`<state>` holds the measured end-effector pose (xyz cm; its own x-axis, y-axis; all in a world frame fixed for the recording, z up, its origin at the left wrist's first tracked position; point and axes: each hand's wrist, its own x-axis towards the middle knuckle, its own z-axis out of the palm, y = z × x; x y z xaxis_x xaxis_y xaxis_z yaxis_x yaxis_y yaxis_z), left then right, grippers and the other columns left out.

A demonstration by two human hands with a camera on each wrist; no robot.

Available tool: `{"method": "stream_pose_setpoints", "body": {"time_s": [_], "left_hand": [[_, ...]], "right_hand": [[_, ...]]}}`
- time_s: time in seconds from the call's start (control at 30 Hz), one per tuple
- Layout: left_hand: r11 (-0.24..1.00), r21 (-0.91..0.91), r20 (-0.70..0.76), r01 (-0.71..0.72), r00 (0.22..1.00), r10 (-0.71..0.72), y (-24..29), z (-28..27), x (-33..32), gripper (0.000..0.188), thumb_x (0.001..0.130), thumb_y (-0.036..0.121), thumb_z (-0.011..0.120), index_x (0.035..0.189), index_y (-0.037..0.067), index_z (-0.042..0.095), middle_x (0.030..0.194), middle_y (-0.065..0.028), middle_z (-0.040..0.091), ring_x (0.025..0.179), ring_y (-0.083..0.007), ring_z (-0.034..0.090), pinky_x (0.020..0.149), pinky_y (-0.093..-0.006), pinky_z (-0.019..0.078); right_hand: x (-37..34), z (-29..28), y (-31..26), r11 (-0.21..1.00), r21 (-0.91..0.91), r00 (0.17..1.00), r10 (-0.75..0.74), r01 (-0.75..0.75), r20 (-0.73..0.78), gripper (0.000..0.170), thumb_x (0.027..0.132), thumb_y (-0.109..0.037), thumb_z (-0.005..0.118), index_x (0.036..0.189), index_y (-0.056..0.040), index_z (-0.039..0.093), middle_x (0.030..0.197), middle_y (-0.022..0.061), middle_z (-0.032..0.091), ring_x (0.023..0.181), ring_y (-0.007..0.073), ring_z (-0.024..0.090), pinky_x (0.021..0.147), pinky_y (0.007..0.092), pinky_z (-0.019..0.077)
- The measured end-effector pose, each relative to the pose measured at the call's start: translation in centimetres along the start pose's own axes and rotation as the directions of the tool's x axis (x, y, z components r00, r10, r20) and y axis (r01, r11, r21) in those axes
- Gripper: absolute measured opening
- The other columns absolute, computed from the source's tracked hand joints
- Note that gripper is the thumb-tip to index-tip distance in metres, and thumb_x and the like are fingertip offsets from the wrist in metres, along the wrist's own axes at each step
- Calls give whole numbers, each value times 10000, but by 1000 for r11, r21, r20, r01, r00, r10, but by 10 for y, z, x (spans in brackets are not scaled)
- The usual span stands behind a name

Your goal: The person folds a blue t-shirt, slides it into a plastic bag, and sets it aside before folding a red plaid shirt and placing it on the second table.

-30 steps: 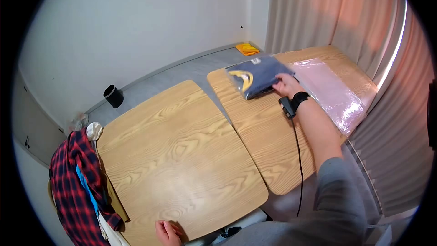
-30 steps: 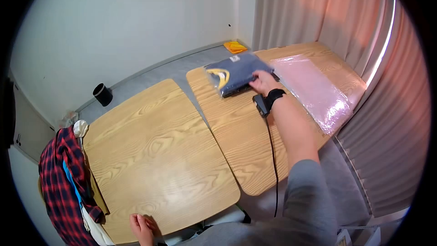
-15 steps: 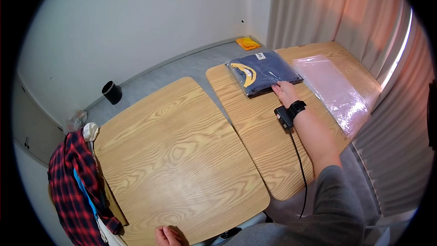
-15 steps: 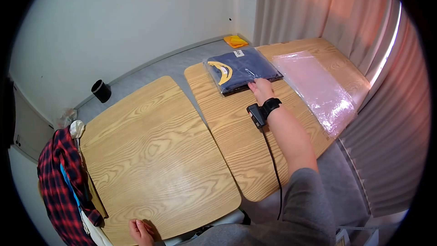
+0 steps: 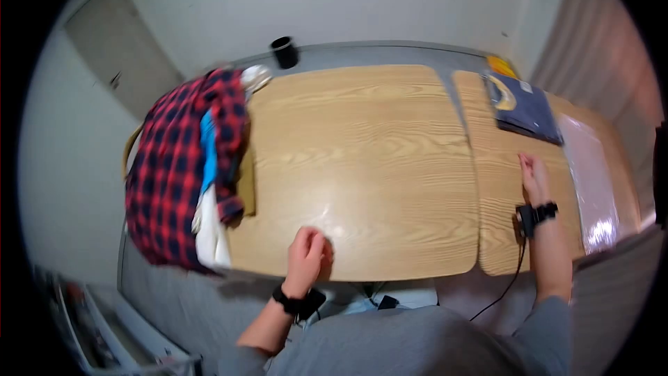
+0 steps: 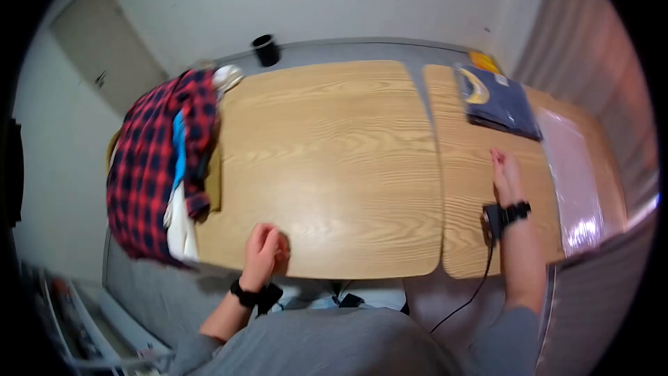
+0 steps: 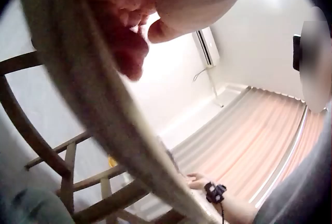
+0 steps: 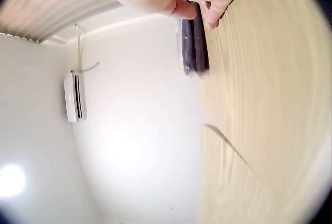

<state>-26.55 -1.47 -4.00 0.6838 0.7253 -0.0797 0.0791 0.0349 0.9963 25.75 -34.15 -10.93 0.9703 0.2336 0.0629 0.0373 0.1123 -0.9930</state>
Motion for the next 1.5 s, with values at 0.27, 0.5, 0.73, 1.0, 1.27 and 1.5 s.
{"method": "stream_pose_setpoints", "body": {"time_s": [0.27, 0.5, 0.73, 1.0, 1.27, 1.5], "left_hand": [[730, 634, -219, -254, 847, 485, 26, -124, 69, 367, 775, 89, 602, 1107, -13, 484, 930, -173, 588, 889, -261, 594, 767, -336, 478], [455, 880, -382, 134, 770, 512, 50, -187, 136, 554, 690, 364, 718, 1077, 2, 556, 1039, -204, 572, 984, -379, 515, 882, -457, 404], [629, 775, -230, -52, 905, 358, 86, -171, 179, 327, 795, 327, 621, 903, 19, 603, 870, -149, 611, 774, -346, 556, 711, -435, 467], [390, 820, -546, 419, 779, 309, 107, -148, 167, 513, 710, 432, 698, 1064, 72, 610, 1135, -139, 552, 1097, -324, 504, 891, -433, 443], [586, 766, -224, -263, 746, 627, 117, -152, 200, 273, 876, 198, 437, 1017, 4, 567, 1009, -242, 587, 943, -404, 552, 831, -426, 440], [739, -21, -60, -673, 739, 671, 204, -23, 172, 209, 915, 157, 475, 1058, 15, 529, 942, -49, 554, 883, -140, 504, 802, -277, 419]], "right_hand": [[-195, 87, -44, 970, 232, 997, 67, -72, 27, 391, 847, 4, 512, 1203, 73, 364, 1191, 180, 475, 1104, 241, 501, 973, 296, 396], [-260, 101, -57, 915, 388, 993, 118, -113, 11, 332, 854, 12, 490, 1169, 59, 398, 1182, 185, 476, 1141, 245, 474, 997, 300, 363], [-260, 100, -57, 904, 420, 996, 84, -80, 9, 278, 850, 26, 506, 1118, 36, 432, 1127, 161, 511, 1101, 224, 497, 968, 282, 390], [-260, 106, -63, 894, 437, 995, 89, -99, 44, 244, 857, 34, 514, 1090, 39, 440, 1087, 155, 523, 1062, 213, 518, 951, 275, 416], [-265, 106, -66, 866, 490, 995, 98, -99, 28, 241, 860, 48, 486, 1096, 38, 436, 1092, 157, 515, 1068, 213, 515, 954, 275, 419], [-267, 112, -69, 879, 463, 994, 92, -112, 66, 233, 861, 30, 472, 1093, 26, 450, 1071, 135, 522, 1047, 195, 517, 927, 262, 428]]}}
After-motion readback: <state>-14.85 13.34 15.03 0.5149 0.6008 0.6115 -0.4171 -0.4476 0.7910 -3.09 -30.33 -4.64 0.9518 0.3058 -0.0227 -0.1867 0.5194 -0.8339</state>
